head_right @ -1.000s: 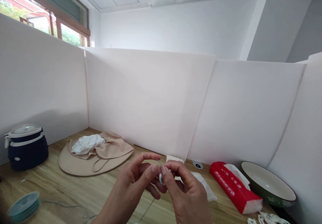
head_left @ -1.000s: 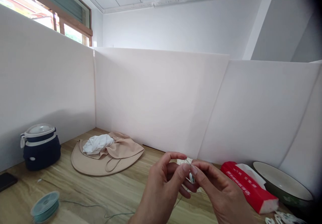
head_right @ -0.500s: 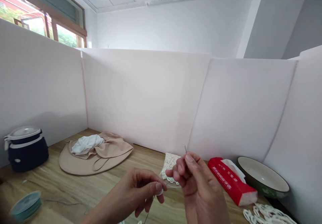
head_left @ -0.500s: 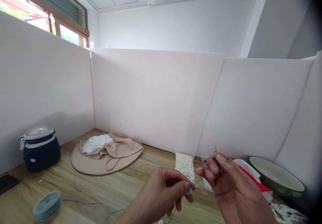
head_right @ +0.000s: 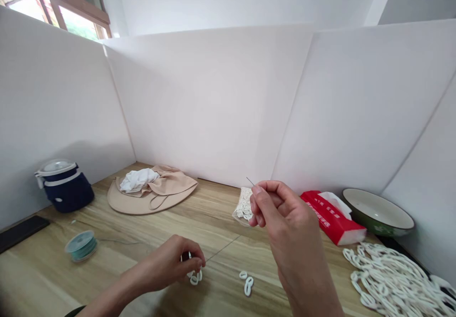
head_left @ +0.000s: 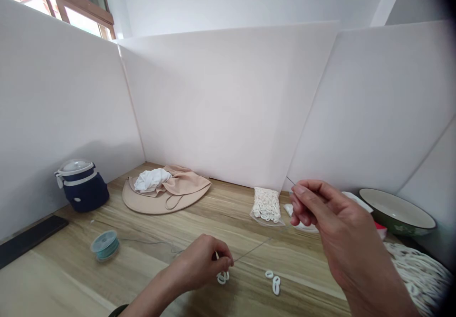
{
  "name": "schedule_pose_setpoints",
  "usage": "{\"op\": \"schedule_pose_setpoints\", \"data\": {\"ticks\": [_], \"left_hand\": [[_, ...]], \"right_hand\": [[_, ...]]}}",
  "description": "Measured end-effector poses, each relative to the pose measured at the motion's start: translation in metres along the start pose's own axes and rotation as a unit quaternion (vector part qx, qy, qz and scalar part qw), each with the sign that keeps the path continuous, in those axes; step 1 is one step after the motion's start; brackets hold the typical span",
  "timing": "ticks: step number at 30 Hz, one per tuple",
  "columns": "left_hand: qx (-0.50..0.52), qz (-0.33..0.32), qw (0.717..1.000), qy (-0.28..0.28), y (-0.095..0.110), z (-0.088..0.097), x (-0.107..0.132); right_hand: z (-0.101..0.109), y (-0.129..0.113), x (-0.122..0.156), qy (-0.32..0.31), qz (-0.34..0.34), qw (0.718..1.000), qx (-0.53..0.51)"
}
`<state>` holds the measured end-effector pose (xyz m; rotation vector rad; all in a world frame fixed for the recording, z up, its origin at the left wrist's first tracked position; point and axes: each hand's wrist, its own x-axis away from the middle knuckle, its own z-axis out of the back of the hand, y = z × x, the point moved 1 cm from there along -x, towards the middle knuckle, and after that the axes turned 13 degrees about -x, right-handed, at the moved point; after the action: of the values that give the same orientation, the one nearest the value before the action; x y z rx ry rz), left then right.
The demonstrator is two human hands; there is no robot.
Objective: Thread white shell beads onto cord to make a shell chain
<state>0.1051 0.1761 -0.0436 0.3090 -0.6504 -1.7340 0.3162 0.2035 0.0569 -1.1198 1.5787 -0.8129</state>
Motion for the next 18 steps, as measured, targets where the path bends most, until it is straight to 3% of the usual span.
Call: {"op": "schedule_pose_setpoints", "data": {"ticks": [3, 9, 15, 18], "left_hand": [[-0.031, -0.013, 0.999, -0.020, -0.004, -0.007, 0.001], [-0.070, -0.027, 0.996, -0.039, -0.004, -0.007, -0.007], [-0.096, -0.024, 0.992, -0.076, 0.014, -0.003, -0.023], [-0.095, -0.036, 0.992, -0.076, 0.023, -0.006, -0.035]], "right_hand": [[0.000, -0.003, 0.002, -0.004, 0.001, 1.000, -0.002], [-0.004, -0.001, 0.003, -0.099, -0.048, 0.993, 0.049], [-0.004, 0.008, 0.002, -0.216, -0.080, 0.965, 0.126], [-0.004, 0.004, 0.006, -0.263, -0.103, 0.952, 0.117]]}}
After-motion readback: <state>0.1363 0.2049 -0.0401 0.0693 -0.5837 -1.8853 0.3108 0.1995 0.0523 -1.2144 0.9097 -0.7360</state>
